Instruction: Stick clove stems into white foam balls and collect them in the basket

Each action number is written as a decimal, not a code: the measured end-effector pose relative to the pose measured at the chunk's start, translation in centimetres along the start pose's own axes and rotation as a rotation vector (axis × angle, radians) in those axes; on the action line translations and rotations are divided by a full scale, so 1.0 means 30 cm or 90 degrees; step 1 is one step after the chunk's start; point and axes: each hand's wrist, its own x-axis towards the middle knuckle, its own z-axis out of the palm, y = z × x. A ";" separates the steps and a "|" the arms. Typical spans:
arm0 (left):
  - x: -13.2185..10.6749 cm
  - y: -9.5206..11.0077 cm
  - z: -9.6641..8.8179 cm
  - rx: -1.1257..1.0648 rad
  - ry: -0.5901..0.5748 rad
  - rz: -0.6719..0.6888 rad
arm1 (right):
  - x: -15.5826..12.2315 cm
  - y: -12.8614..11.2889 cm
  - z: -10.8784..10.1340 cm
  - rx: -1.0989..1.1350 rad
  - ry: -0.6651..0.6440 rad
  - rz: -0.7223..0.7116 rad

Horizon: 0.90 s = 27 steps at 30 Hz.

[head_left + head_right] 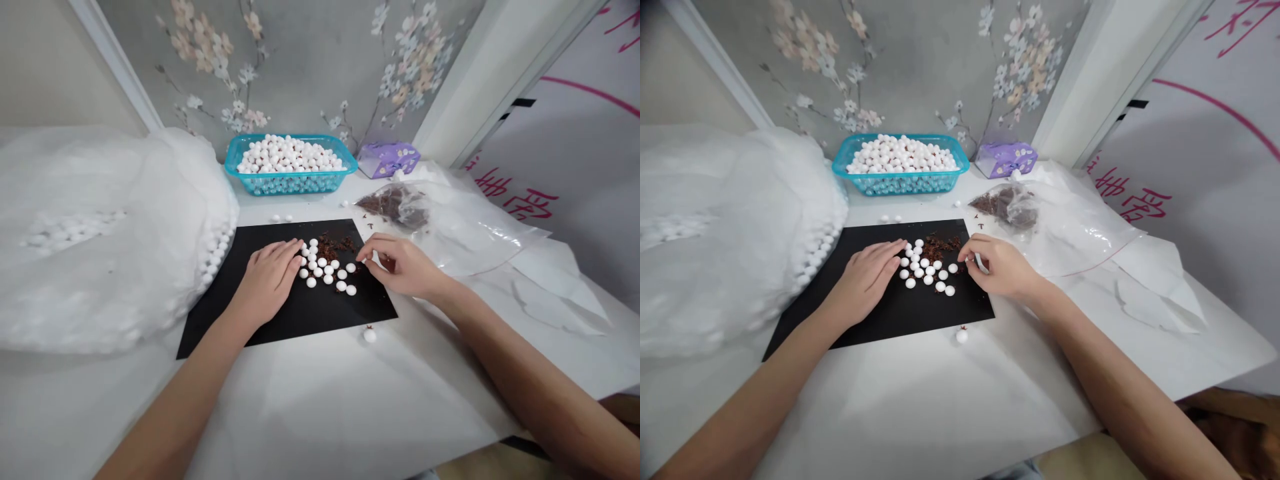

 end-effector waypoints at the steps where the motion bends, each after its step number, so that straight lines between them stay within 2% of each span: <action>1: 0.000 0.003 -0.001 0.002 0.004 0.003 | -0.001 0.000 -0.007 -0.013 -0.024 -0.006; 6: -0.001 0.009 -0.008 0.012 0.054 0.009 | -0.003 -0.001 -0.012 -0.046 -0.074 -0.031; 10: 0.000 0.006 -0.006 0.039 0.019 0.057 | -0.003 -0.008 -0.009 -0.074 -0.082 -0.049; 17: 0.000 0.007 -0.009 0.056 0.071 0.010 | -0.004 0.004 -0.012 -0.062 -0.071 -0.043; 22: 0.000 0.001 -0.004 0.089 0.083 -0.004 | -0.004 0.005 -0.011 -0.055 -0.071 -0.045; 27: 0.002 0.000 -0.007 0.059 0.099 -0.021 | -0.001 -0.004 -0.007 -0.069 -0.059 -0.050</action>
